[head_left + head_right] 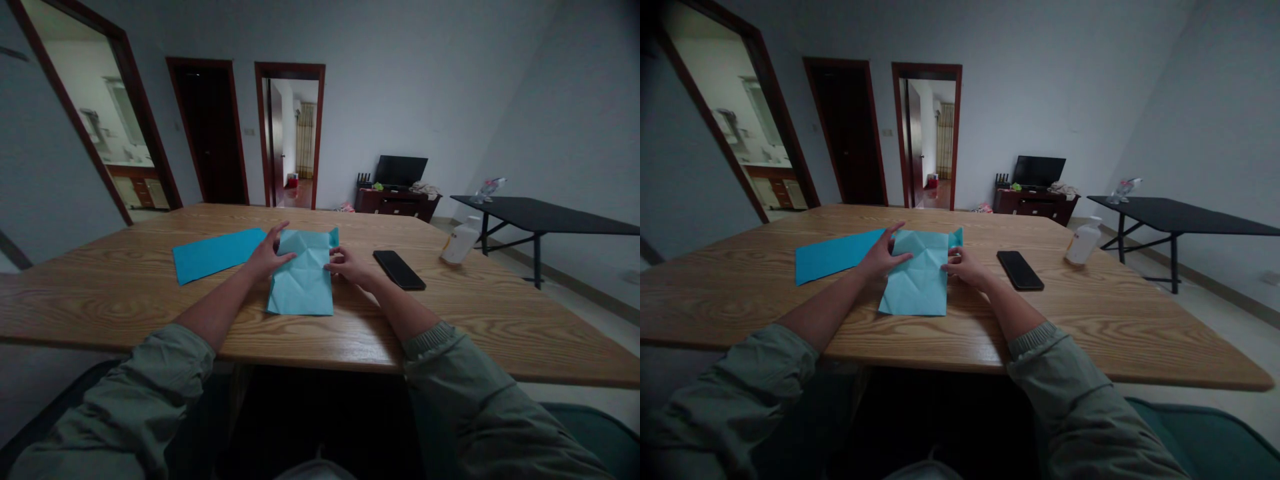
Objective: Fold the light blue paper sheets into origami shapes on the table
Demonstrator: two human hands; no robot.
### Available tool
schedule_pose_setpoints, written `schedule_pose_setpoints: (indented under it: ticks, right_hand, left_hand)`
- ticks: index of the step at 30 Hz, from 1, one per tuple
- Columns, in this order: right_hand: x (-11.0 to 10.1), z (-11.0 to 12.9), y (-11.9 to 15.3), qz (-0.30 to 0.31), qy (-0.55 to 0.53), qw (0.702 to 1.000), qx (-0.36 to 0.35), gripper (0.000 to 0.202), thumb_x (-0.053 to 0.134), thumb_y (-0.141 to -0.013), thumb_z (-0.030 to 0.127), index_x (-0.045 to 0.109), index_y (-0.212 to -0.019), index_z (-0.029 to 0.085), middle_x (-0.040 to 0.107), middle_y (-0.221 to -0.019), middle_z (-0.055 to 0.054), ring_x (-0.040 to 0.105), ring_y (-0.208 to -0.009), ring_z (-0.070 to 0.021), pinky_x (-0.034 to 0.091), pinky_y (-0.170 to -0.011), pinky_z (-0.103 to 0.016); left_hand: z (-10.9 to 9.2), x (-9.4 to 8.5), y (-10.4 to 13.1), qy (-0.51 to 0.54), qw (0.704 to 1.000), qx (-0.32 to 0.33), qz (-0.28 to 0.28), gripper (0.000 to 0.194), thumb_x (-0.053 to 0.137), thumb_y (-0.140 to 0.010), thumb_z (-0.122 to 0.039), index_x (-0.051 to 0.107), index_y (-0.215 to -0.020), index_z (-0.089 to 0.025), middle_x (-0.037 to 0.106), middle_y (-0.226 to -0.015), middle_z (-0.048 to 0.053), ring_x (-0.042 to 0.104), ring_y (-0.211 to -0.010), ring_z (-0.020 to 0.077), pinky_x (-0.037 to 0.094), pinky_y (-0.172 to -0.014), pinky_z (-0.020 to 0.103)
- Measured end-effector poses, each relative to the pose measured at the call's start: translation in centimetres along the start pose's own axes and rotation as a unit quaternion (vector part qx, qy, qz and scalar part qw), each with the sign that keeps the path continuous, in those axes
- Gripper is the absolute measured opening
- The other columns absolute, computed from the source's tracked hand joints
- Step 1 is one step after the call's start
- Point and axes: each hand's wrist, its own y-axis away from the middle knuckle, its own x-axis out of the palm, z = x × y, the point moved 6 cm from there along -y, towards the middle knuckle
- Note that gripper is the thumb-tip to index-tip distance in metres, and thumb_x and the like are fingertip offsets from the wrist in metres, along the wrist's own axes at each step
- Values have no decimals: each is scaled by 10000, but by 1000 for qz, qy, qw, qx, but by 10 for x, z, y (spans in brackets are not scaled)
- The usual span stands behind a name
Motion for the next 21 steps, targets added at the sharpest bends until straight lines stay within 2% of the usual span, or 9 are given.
schedule_pose_setpoints:
  ticks: [5, 8, 10, 12, 14, 17, 19, 21]
  right_hand:
    - [-2, 2, -3, -1, 13, 999, -42, 465, 693, -679, 228, 496, -1097, 178, 547, -705, 41, 507, -587, -90, 390, -533, -197]
    - [-6, 5, -5, -22, 58, 995, -81, 310, 657, -684, 229, 558, -968, 154, 549, -726, 22, 495, -609, -93, 386, -551, -201]
    - [-7, 8, -4, -27, 83, 990, -108, 210, 611, -695, 215, 570, -892, 152, 570, -767, 5, 511, -644, -103, 397, -577, -206]
    - [-9, 12, -2, -41, 115, 985, -126, 156, 565, -695, 186, 577, -847, 151, 584, -791, -4, 522, -673, -112, 402, -596, -209]
    - [-12, 15, 0, -64, 156, 977, -133, 145, 536, -685, 160, 586, -820, 148, 582, -772, -2, 515, -663, -114, 391, -585, -206]
    - [-15, 16, 1, -86, 205, 968, -115, 180, 519, -683, 146, 608, -840, 145, 561, -677, 17, 478, -587, -109, 355, -529, -200]
    - [-16, 15, 0, -93, 230, 963, -104, 207, 521, -679, 127, 630, -855, 140, 571, -651, 16, 486, -579, -112, 352, -527, -200]
    - [-15, 12, -2, -94, 248, 959, -101, 224, 521, -683, 111, 660, -857, 132, 607, -668, 0, 515, -609, -121, 369, -554, -203]
  left_hand:
    - [2, 2, 0, 101, 994, -32, -4, 1004, 755, -652, -294, 157, -1456, -227, 661, -936, 53, 646, -826, 191, 517, -786, 356]
    - [7, 2, -1, 147, 988, -50, -9, 1069, 762, -644, -295, 85, -1468, -220, 671, -900, 46, 649, -777, 180, 521, -749, 345]
    - [11, 1, -2, 164, 985, -56, -14, 1066, 761, -639, -297, 95, -1465, -208, 674, -867, 33, 643, -749, 166, 513, -740, 333]
    - [13, -1, -4, 166, 984, -56, -14, 992, 759, -632, -303, 198, -1442, -183, 673, -856, 30, 632, -749, 153, 498, -745, 311]
    - [13, -3, -4, 157, 986, -57, -9, 821, 729, -654, -337, 366, -1367, -156, 671, -873, 43, 620, -764, 149, 485, -732, 288]
    - [10, -4, -3, 150, 986, -69, 16, 535, 547, -772, -455, 563, -1192, -125, 677, -918, 85, 618, -802, 178, 477, -703, 298]
    - [7, -2, -2, 115, 990, -71, 39, 498, 426, -817, -488, 649, -1062, -117, 688, -933, 102, 619, -853, 208, 472, -733, 324]
    - [6, 4, 0, 40, 993, -67, 86, 478, 434, -809, -495, 700, -940, -121, 699, -949, 103, 613, -908, 231, 460, -787, 335]
